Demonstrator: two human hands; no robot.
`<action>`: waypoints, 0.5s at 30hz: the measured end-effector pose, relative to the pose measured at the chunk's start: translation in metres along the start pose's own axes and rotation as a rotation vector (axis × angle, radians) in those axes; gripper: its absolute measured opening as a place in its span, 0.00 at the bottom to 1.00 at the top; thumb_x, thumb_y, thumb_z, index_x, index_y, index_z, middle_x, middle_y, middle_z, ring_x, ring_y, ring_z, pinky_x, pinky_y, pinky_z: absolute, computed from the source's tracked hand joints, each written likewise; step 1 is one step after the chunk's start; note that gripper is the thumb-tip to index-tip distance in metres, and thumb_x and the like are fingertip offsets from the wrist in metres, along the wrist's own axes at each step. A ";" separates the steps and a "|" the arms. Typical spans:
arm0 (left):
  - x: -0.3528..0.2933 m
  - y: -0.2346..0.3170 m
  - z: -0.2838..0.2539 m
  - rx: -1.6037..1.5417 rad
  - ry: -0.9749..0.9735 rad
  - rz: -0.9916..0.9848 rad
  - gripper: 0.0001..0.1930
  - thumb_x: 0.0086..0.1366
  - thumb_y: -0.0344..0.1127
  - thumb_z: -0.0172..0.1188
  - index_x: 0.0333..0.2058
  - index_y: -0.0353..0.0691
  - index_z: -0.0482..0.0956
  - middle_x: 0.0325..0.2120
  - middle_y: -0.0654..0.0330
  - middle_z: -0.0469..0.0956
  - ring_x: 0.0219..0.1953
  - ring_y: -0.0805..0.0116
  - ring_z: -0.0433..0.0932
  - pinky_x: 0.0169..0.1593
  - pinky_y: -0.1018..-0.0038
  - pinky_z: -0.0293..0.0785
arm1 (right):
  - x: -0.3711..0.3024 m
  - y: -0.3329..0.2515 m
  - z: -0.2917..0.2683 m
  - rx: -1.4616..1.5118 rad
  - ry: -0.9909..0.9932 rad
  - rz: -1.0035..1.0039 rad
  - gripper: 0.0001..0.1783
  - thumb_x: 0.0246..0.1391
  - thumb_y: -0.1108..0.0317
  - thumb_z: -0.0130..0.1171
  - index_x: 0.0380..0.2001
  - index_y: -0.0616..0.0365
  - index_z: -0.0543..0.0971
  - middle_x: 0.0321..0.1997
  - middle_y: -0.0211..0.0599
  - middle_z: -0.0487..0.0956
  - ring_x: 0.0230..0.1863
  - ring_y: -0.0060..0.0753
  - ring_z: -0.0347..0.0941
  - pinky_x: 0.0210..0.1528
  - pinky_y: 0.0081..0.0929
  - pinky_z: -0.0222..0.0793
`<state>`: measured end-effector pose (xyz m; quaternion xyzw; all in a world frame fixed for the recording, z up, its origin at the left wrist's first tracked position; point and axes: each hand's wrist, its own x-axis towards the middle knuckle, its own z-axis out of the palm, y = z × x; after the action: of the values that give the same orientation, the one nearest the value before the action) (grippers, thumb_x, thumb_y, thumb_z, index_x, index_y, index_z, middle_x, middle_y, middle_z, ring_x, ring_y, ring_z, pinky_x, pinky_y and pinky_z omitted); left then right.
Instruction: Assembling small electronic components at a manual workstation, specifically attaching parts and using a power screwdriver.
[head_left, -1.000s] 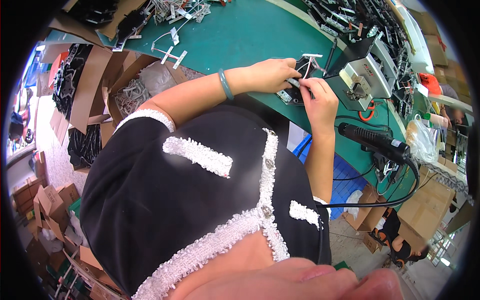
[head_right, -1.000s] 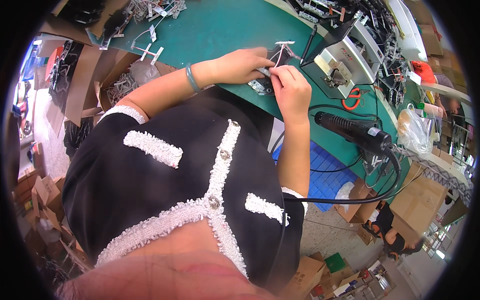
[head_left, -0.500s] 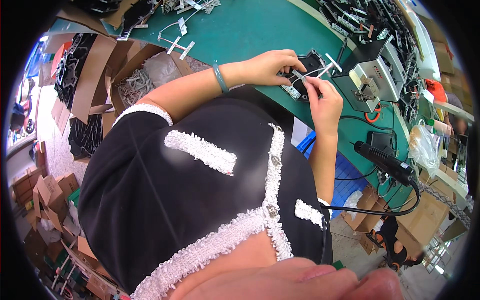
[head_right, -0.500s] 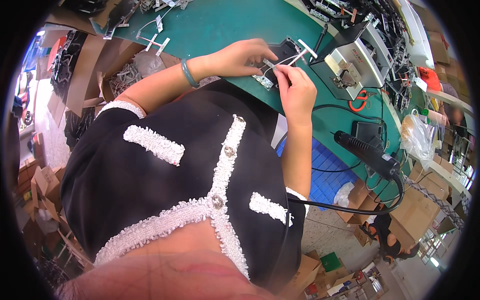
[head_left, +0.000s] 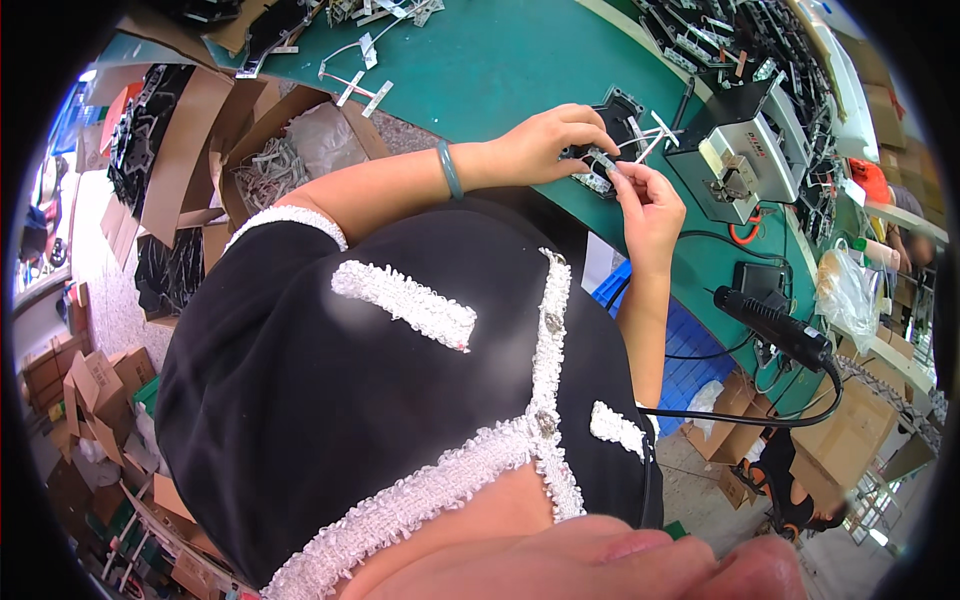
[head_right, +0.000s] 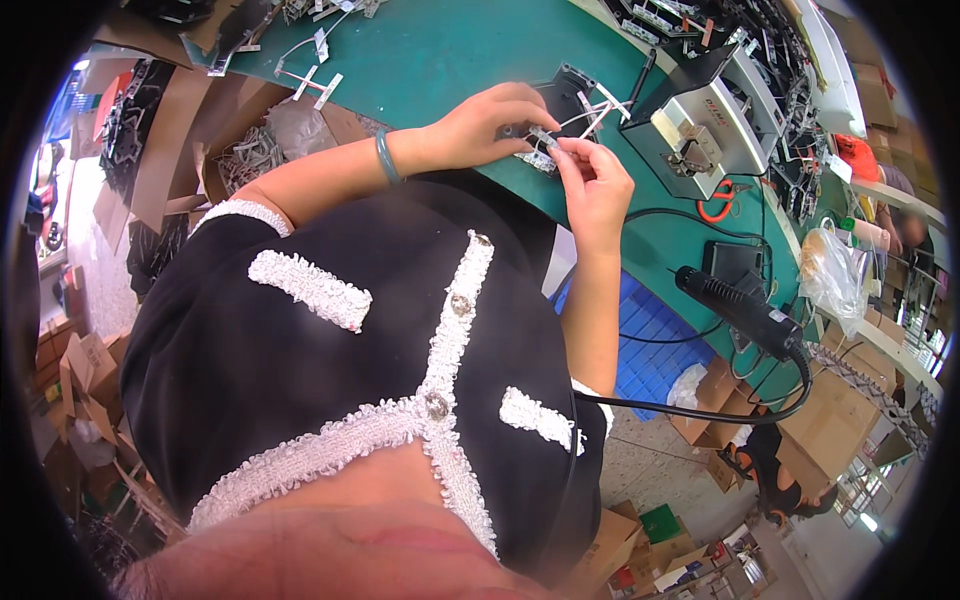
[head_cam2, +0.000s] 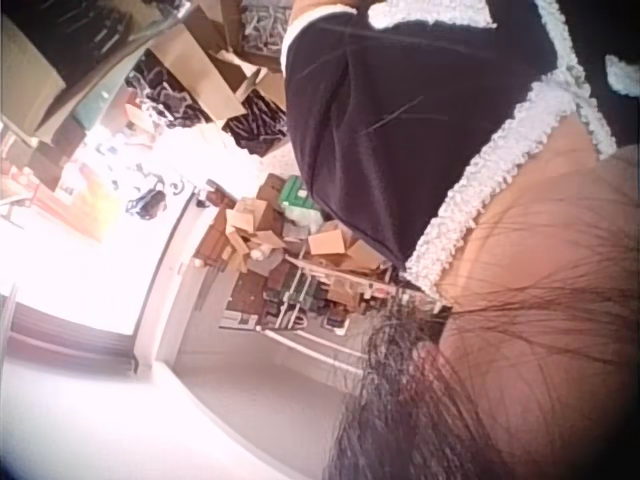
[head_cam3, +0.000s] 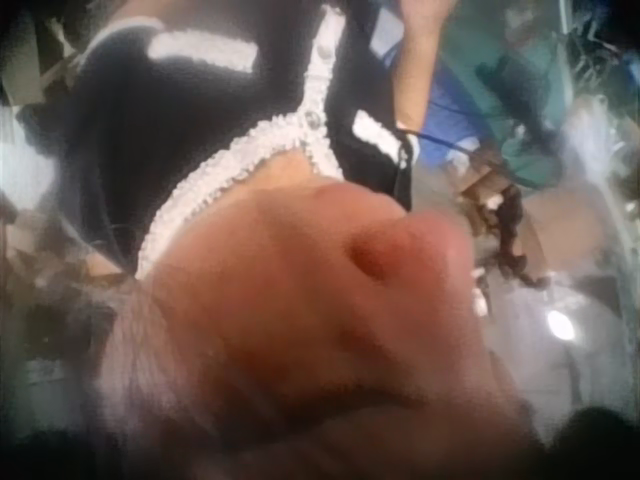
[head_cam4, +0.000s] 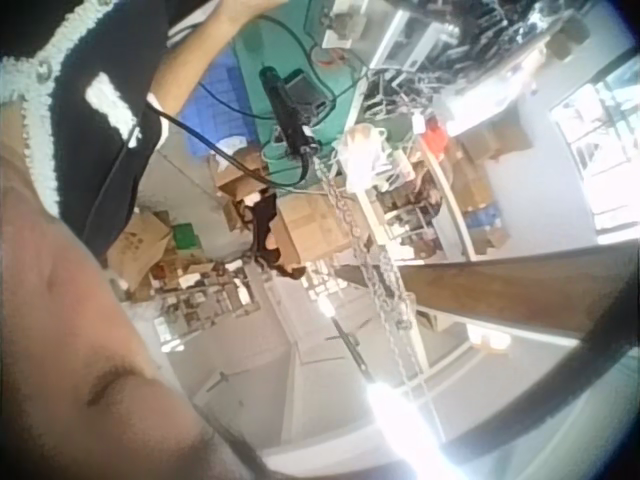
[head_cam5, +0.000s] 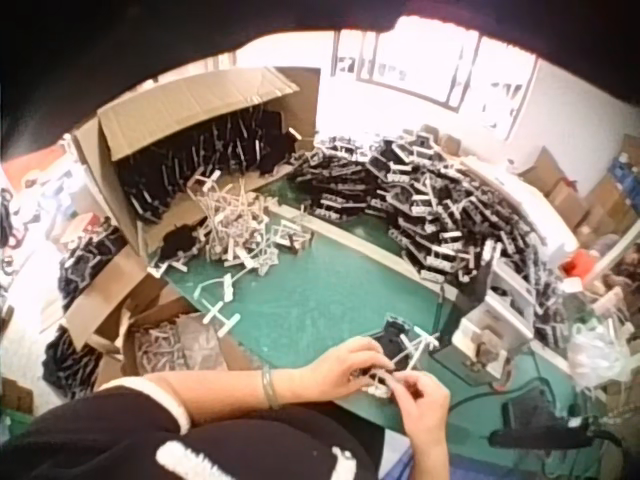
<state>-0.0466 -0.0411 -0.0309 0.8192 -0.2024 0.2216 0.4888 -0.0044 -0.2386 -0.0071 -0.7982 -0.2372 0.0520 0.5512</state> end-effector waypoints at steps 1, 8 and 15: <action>0.000 0.000 0.000 -0.021 -0.040 -0.031 0.19 0.52 0.22 0.66 0.45 0.41 0.79 0.39 0.58 0.76 0.41 0.61 0.76 0.43 0.69 0.76 | 0.000 0.003 0.000 0.086 0.015 0.066 0.08 0.52 0.76 0.66 0.36 0.65 0.82 0.30 0.27 0.79 0.26 0.14 0.71 0.29 0.15 0.69; 0.000 0.001 0.001 -0.010 -0.034 -0.048 0.14 0.53 0.25 0.67 0.40 0.42 0.82 0.35 0.59 0.78 0.38 0.61 0.77 0.41 0.69 0.76 | 0.004 0.005 0.000 0.314 -0.073 0.307 0.08 0.54 0.75 0.64 0.38 0.66 0.81 0.28 0.26 0.78 0.26 0.12 0.69 0.29 0.11 0.64; -0.004 -0.006 0.007 0.065 -0.009 -0.039 0.10 0.54 0.28 0.67 0.37 0.41 0.83 0.33 0.60 0.78 0.36 0.60 0.78 0.40 0.69 0.76 | 0.000 0.022 -0.001 0.167 -0.003 0.096 0.12 0.47 0.78 0.69 0.37 0.65 0.81 0.29 0.26 0.78 0.27 0.13 0.70 0.32 0.12 0.68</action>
<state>-0.0452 -0.0439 -0.0400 0.8395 -0.1811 0.2149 0.4651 0.0031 -0.2454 -0.0267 -0.7598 -0.1945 0.0992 0.6125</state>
